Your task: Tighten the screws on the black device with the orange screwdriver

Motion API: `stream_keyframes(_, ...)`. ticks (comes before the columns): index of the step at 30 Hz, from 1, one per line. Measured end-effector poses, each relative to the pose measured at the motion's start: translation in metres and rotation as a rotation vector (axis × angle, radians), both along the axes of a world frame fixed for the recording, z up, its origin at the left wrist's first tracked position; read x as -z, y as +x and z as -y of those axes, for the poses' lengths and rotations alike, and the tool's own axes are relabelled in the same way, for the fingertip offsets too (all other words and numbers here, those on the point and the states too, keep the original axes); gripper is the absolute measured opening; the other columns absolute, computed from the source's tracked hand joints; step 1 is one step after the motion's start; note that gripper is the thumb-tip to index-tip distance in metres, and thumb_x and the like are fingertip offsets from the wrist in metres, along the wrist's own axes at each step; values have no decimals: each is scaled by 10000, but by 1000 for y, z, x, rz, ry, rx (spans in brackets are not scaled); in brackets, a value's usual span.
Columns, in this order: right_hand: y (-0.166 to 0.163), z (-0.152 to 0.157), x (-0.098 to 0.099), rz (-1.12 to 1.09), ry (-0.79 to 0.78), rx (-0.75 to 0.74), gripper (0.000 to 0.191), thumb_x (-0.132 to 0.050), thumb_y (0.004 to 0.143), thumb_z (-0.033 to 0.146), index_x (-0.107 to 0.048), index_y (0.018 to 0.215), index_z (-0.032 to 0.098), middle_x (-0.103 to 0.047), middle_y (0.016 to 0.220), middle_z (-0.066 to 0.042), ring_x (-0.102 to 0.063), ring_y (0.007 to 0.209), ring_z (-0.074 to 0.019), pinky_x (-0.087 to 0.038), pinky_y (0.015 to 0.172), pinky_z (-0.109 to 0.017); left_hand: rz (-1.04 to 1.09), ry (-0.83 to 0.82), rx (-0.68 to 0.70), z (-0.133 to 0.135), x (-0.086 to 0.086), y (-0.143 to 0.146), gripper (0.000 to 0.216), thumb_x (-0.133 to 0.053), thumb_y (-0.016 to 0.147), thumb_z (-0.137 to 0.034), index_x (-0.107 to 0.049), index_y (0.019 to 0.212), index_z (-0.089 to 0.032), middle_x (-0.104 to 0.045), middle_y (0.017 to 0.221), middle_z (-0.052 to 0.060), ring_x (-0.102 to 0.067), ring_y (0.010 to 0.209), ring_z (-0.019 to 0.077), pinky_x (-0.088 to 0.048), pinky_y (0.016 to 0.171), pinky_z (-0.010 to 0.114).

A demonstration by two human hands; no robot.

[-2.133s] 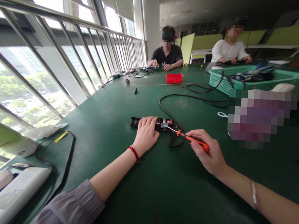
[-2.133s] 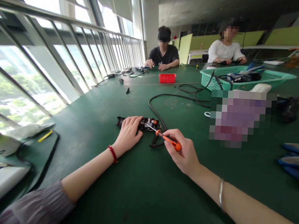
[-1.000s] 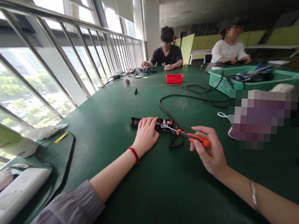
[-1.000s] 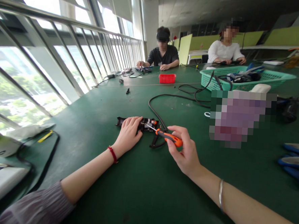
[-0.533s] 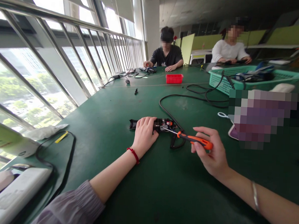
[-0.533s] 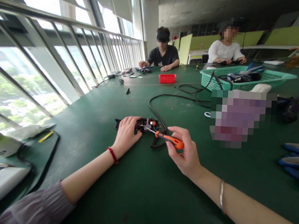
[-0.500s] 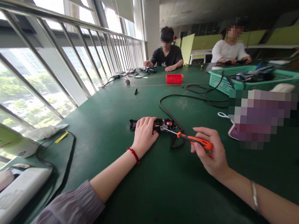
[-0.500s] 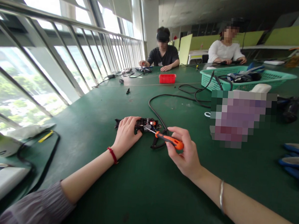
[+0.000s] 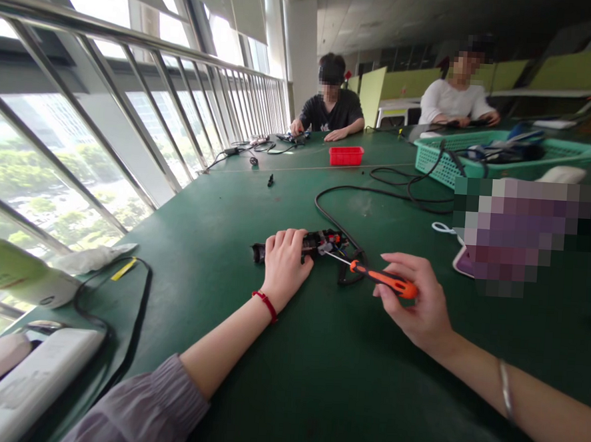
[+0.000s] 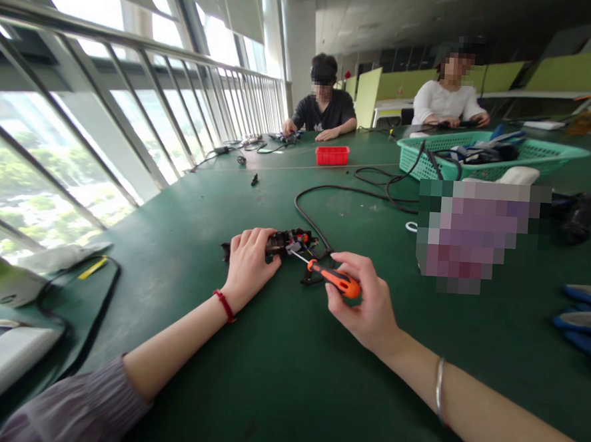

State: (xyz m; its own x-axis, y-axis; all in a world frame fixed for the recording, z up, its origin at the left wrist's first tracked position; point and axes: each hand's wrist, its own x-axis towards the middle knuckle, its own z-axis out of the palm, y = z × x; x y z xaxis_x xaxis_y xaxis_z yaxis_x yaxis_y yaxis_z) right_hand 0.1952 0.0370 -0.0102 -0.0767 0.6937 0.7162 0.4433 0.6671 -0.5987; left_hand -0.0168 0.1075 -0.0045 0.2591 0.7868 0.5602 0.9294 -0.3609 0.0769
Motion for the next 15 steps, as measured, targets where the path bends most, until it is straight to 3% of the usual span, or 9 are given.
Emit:
stream_keyframes(3, 1, -2, 1, -36, 55, 28, 363, -572, 790, 173, -465, 1135, 208, -608, 900, -36, -652, 727, -140, -533, 702, -285, -2, -4, 3, 0, 0, 0, 354, -525, 734, -181, -515, 1088, -200, -598, 1060, 70, -502, 994, 265, -366, 869, 405)
stream_keyframes(7, 1, 0, -1, 14, -61, 1, 244, -544, 820, 181, -484, 1053, 216, -571, 635, 42, -588, 522, -110, -488, 527, -226, -9, -5, 1, 1, -1, 0, 362, -531, 729, -180, -508, 1090, -192, -597, 1052, 70, -492, 991, 269, -370, 859, 407)
stream_keyframes(9, 1, 1, -2, 36, -75, -8, 232, -543, 820, 177, -486, 1041, 217, -561, 597, 53, -560, 479, -101, -463, 487, -213, -17, -7, 1, 1, -1, 0, 364, -533, 725, -179, -507, 1087, -190, -597, 1041, 70, -488, 986, 270, -373, 852, 405)
stream_keyframes(15, 3, -2, 3, -12, 57, 29, 332, -576, 783, 158, -495, 1102, 205, -599, 907, -47, -638, 750, -149, -522, 703, -279, -43, -2, 5, 0, 0, 1, 356, -530, 720, -175, -501, 1075, -185, -589, 1015, 74, -476, 972, 271, -378, 832, 398)
